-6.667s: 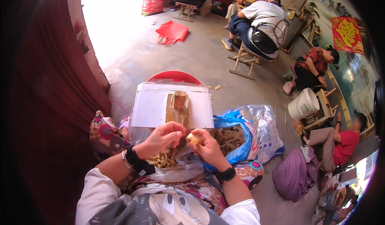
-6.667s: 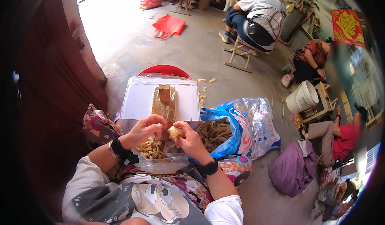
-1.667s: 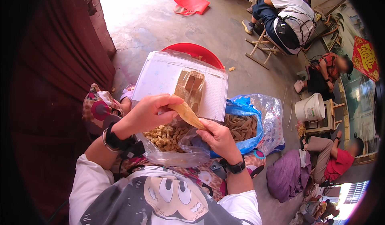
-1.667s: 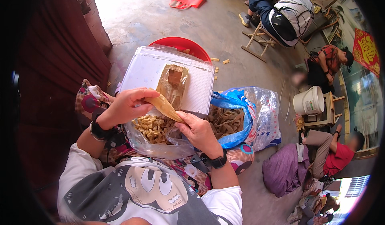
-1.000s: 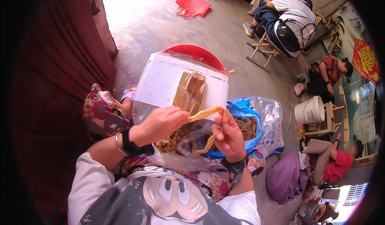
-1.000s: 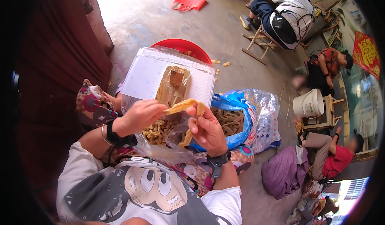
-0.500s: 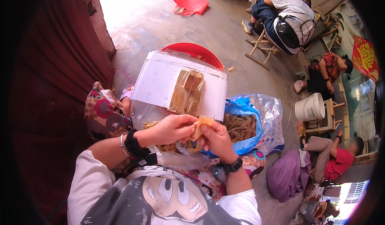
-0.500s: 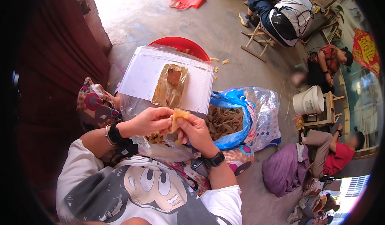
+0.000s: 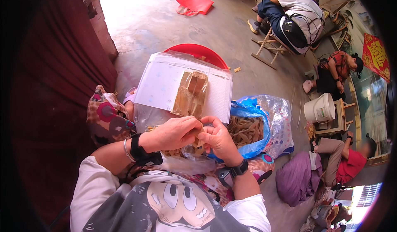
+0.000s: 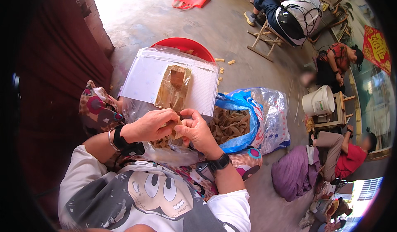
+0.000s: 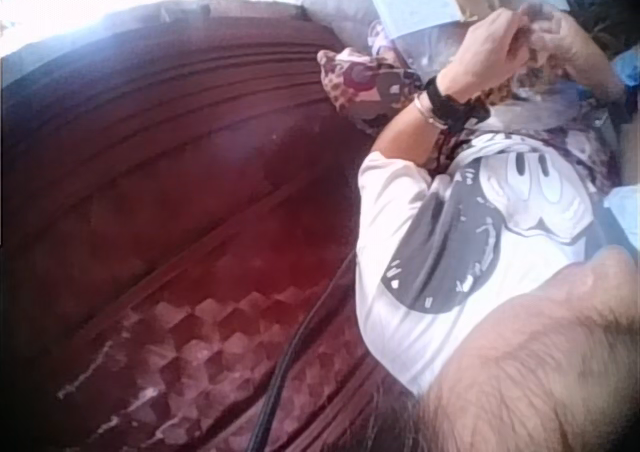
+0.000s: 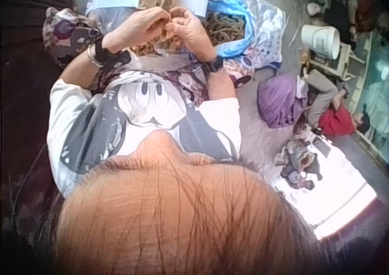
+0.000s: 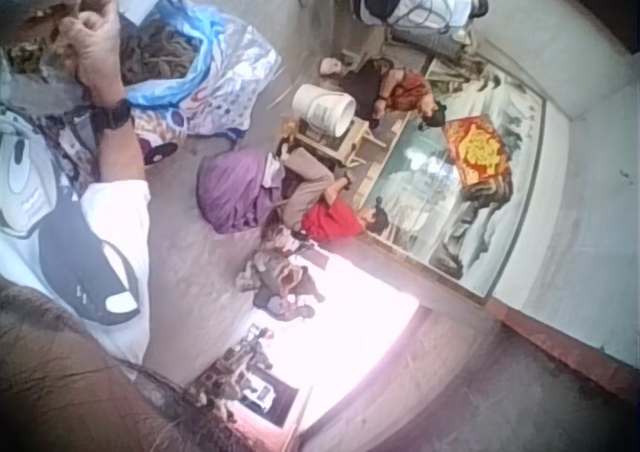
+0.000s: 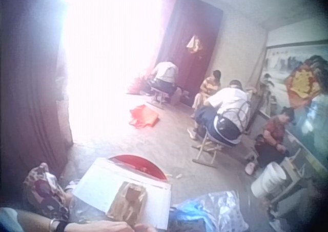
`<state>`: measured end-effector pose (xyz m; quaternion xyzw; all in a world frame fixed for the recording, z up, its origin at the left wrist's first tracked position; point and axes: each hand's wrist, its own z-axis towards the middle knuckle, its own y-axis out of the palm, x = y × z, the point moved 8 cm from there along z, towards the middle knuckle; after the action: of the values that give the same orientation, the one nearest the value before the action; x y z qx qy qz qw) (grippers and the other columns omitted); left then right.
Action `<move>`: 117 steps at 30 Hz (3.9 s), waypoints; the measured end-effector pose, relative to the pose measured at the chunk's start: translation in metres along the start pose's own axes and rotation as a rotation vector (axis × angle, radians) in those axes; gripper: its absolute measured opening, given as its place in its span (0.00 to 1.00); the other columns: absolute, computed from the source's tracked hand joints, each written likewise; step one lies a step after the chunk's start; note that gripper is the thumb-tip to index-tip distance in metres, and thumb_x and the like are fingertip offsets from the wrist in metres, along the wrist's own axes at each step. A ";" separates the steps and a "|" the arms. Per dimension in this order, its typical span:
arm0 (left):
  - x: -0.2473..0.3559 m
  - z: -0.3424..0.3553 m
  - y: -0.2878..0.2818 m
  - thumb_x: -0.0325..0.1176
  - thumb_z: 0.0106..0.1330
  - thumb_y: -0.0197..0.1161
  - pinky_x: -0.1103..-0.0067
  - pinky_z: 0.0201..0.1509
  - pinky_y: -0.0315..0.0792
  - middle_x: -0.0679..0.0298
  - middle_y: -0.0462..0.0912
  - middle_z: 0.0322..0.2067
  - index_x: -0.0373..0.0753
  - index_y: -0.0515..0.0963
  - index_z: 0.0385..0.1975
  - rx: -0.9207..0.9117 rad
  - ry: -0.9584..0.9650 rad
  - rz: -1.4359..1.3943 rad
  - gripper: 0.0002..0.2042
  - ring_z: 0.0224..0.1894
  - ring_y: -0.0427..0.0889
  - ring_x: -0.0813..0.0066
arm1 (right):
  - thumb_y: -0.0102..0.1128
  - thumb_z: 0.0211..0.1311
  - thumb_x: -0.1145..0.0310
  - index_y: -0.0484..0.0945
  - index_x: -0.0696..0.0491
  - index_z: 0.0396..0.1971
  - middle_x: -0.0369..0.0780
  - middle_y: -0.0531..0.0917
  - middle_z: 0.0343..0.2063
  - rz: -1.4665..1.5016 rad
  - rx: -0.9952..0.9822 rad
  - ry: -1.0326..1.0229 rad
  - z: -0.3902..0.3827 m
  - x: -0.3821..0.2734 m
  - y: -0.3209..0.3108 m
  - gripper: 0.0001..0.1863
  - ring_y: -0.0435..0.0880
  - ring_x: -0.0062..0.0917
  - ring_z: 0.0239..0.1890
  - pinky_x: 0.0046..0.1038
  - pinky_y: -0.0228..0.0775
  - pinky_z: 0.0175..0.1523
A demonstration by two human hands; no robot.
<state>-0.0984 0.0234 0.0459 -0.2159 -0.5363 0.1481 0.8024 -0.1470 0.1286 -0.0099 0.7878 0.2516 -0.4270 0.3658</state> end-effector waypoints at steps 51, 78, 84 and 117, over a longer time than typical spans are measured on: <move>-0.010 0.000 -0.008 0.30 0.63 0.57 0.77 0.27 0.71 0.60 0.76 0.23 0.34 0.73 0.27 -0.021 -0.181 0.019 0.06 0.24 0.78 0.69 | 0.48 0.69 0.64 0.65 0.58 0.57 0.40 0.79 0.43 0.010 -0.126 -0.013 -0.004 0.001 0.006 0.20 0.80 0.17 0.33 0.14 0.73 0.27; -0.034 -0.016 0.004 0.41 0.72 0.50 0.84 0.38 0.73 0.62 0.80 0.34 0.35 0.69 0.39 -0.154 -0.513 -0.876 0.13 0.33 0.78 0.80 | 0.58 0.59 0.75 0.77 0.56 0.35 0.28 0.76 0.24 -0.109 -0.031 -0.039 -0.010 -0.026 -0.012 0.05 0.68 0.06 0.21 0.10 0.59 0.24; -0.033 -0.028 0.034 0.34 0.69 0.55 0.81 0.32 0.75 0.61 0.80 0.28 0.37 0.69 0.35 -0.263 -0.690 -1.278 0.07 0.29 0.80 0.77 | 0.57 0.61 0.74 0.76 0.57 0.39 0.29 0.78 0.31 -0.236 -0.106 -0.078 -0.003 -0.021 0.007 0.07 0.72 0.07 0.30 0.11 0.65 0.32; -0.011 0.011 -0.056 0.24 0.47 0.62 0.74 0.41 0.73 0.65 0.77 0.35 0.39 0.75 0.35 0.342 0.133 0.715 0.13 0.38 0.77 0.67 | 0.58 0.59 0.69 0.79 0.54 0.34 0.43 0.81 0.27 -1.214 0.525 -0.808 0.008 -0.074 -0.011 0.06 0.80 0.40 0.28 0.32 0.72 0.32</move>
<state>-0.1127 -0.0277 0.0695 -0.2616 -0.3417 0.4907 0.7577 -0.1965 0.1230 0.0464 0.3561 0.3768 -0.8524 -0.0674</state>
